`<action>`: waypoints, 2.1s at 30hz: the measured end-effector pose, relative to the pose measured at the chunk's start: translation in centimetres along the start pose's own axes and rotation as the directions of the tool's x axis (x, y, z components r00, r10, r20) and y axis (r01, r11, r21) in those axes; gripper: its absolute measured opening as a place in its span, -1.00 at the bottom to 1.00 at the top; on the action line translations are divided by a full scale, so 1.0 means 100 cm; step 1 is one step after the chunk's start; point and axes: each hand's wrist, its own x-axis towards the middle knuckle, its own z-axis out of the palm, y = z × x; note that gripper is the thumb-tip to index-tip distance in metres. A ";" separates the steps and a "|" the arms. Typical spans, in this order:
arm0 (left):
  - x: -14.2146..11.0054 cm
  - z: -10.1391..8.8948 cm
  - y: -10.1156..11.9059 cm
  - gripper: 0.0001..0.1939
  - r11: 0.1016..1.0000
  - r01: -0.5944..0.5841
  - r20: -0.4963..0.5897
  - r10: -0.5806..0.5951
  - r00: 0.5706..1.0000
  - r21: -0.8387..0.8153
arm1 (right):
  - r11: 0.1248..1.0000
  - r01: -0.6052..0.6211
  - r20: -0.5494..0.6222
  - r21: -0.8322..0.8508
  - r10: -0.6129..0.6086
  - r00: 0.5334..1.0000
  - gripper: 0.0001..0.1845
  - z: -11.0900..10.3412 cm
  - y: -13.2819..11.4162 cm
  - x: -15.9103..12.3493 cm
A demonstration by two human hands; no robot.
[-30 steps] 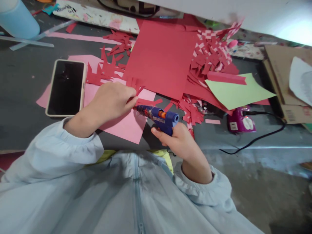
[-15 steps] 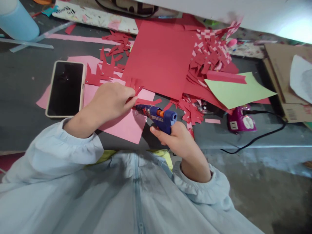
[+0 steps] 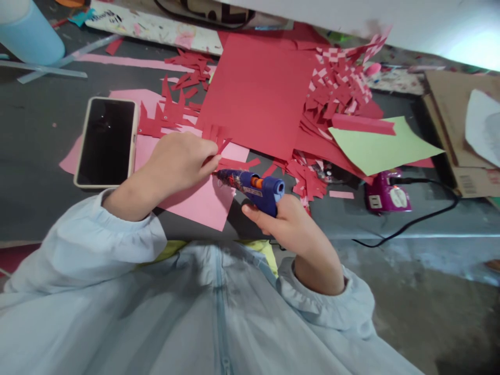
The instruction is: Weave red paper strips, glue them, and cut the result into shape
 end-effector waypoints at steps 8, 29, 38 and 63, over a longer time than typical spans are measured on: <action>0.001 -0.001 0.001 -0.60 0.999 0.010 0.036 -0.011 0.999 0.047 | 1.000 0.014 0.000 -0.010 -0.014 1.000 -0.60 -0.002 0.002 -0.001; -0.001 -0.006 0.003 -0.59 0.996 -0.027 0.091 0.019 0.996 0.086 | 0.976 -0.026 -0.113 0.216 0.052 0.992 -0.57 -0.005 0.019 -0.005; -0.002 -0.005 0.000 -0.71 0.999 0.044 0.100 -0.043 0.994 -0.007 | 0.917 0.101 -0.416 0.385 0.074 0.907 -0.53 -0.015 0.031 -0.004; -0.001 -0.009 0.006 -0.72 0.998 0.056 0.226 -0.063 0.972 0.034 | 0.771 0.209 -0.374 0.601 0.040 0.927 -0.60 0.010 0.034 0.025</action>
